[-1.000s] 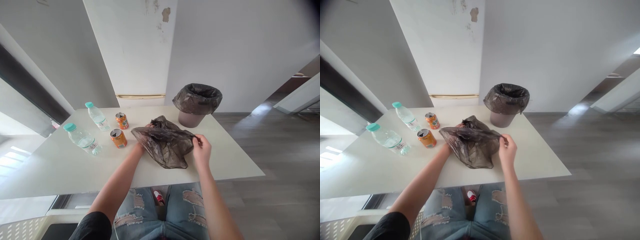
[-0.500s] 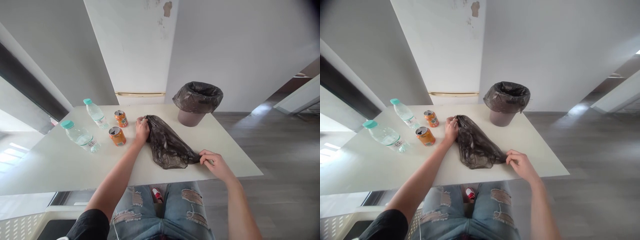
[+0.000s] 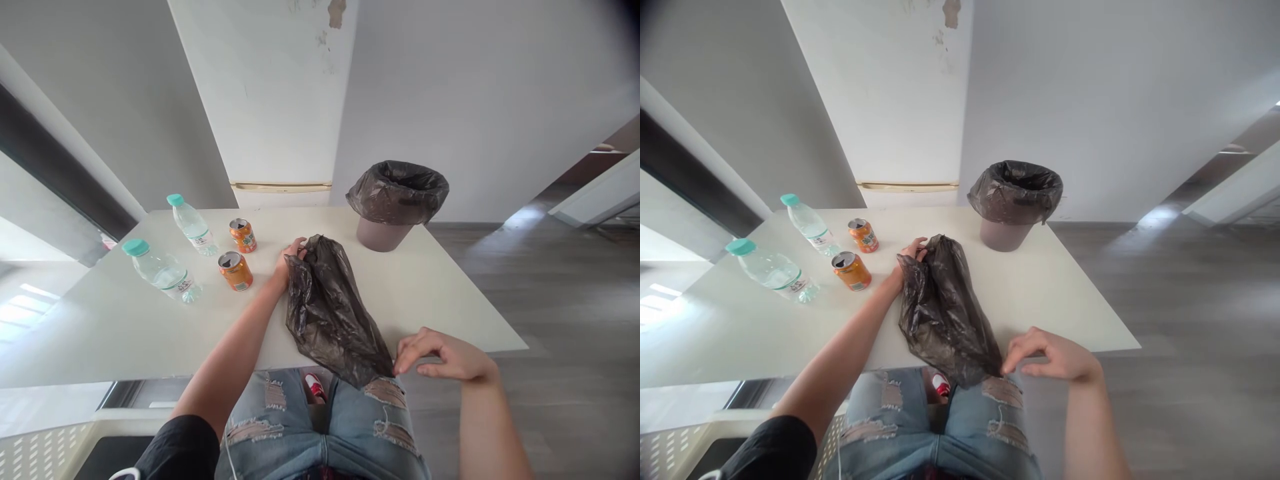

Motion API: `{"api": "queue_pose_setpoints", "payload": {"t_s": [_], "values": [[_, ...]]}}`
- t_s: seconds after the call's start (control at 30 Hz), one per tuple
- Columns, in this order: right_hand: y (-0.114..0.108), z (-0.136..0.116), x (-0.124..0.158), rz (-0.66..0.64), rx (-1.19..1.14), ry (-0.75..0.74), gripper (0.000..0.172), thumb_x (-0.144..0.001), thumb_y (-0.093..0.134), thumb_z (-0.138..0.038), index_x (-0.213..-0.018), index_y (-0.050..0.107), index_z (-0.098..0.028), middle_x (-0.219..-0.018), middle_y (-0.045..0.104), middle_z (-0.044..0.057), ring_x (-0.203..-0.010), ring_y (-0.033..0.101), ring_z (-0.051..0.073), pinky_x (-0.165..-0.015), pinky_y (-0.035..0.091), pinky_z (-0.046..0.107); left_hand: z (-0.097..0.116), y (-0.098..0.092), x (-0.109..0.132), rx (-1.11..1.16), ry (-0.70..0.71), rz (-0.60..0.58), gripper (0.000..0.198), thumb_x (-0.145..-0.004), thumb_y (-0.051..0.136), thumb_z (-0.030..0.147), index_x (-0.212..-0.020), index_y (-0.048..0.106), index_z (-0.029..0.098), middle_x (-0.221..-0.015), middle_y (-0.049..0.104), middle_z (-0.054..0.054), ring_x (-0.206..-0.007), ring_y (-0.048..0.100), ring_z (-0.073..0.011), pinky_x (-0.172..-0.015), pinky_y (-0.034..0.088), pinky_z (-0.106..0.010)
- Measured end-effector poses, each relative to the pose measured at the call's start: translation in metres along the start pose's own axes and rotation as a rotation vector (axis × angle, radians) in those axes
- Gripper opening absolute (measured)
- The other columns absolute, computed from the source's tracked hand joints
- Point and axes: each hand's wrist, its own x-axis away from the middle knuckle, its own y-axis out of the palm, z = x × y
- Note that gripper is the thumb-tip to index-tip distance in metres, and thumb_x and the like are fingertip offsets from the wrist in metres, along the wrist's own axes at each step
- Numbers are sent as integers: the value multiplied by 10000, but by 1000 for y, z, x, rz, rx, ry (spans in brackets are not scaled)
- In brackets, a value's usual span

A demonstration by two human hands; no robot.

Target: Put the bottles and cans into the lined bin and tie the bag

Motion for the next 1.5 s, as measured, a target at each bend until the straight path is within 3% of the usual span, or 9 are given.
{"api": "queue_pose_setpoints", "payload": {"t_s": [0.07,0.27,0.6,0.73,0.87,1.07,1.23,1.4,1.5], "values": [[-7,-1,-3,53,-22,26,253,-996,646,-427,-1057,839,-275,-872,791,99,-778,728,221,-741,568,349,-2,0,-1,61,24,10,370,-1013,499,243,-1366,608,266,-1199,768,-67,-1124,709,-239,-1008,531,-363],[-38,0,-80,687,177,242,293,-978,638,-469,-1071,780,-230,-931,778,87,-841,709,232,-829,555,385,-4,0,-3,49,49,37,264,-1039,447,268,-1209,650,258,-1150,763,-55,-1090,707,-234,-1006,532,-368],[-83,67,-244,946,36,89,373,-893,634,-515,-1101,748,-227,-1144,779,99,-1080,702,269,-936,563,421,-3,0,-4,67,33,122,300,-1084,388,365,-1134,655,239,-1108,742,-75,-1046,683,-227,-979,527,-372],[-80,87,-250,781,39,90,352,-707,839,-421,-1000,789,-230,-978,802,70,-941,722,266,-986,528,443,0,-3,-3,42,91,192,351,-1069,399,376,-1138,695,201,-1141,711,-120,-1088,661,-246,-1028,511,-401],[-84,103,-246,927,-88,12,223,-734,761,-393,-878,767,-223,-972,782,54,-980,700,260,-1007,507,421,14,-14,4,42,200,286,447,-1082,368,454,-1084,733,197,-1093,686,-124,-1086,640,-249,-1049,494,-410],[-92,120,-251,1168,-281,-11,269,-760,634,-457,-900,626,-228,-951,725,30,-921,654,218,-895,529,356,44,-37,22,248,275,132,591,-1090,305,593,-987,734,200,-1032,711,-94,-1015,662,-224,-984,519,-373],[-95,120,-254,1166,-467,-5,367,-712,646,-450,-1010,593,-243,-890,705,0,-816,645,193,-752,534,308,56,-66,42,347,120,-22,672,-1081,214,652,-1221,678,185,-1094,746,-113,-992,698,-223,-933,549,-375],[-96,115,-252,1057,-552,24,468,-695,697,-417,-1127,619,-257,-895,728,-1,-780,657,194,-709,539,311,50,-80,83,87,47,-177,557,-932,691,565,-1370,581,240,-1296,702,-102,-1205,661,-282,-1009,534,-403],[-95,114,-252,990,-539,19,502,-708,731,-430,-1174,648,-262,-971,748,16,-822,676,200,-757,557,334,44,-76,107,-76,61,-141,422,-852,779,368,-1211,611,226,-1088,697,-59,-975,678,-241,-878,552,-370]]}}
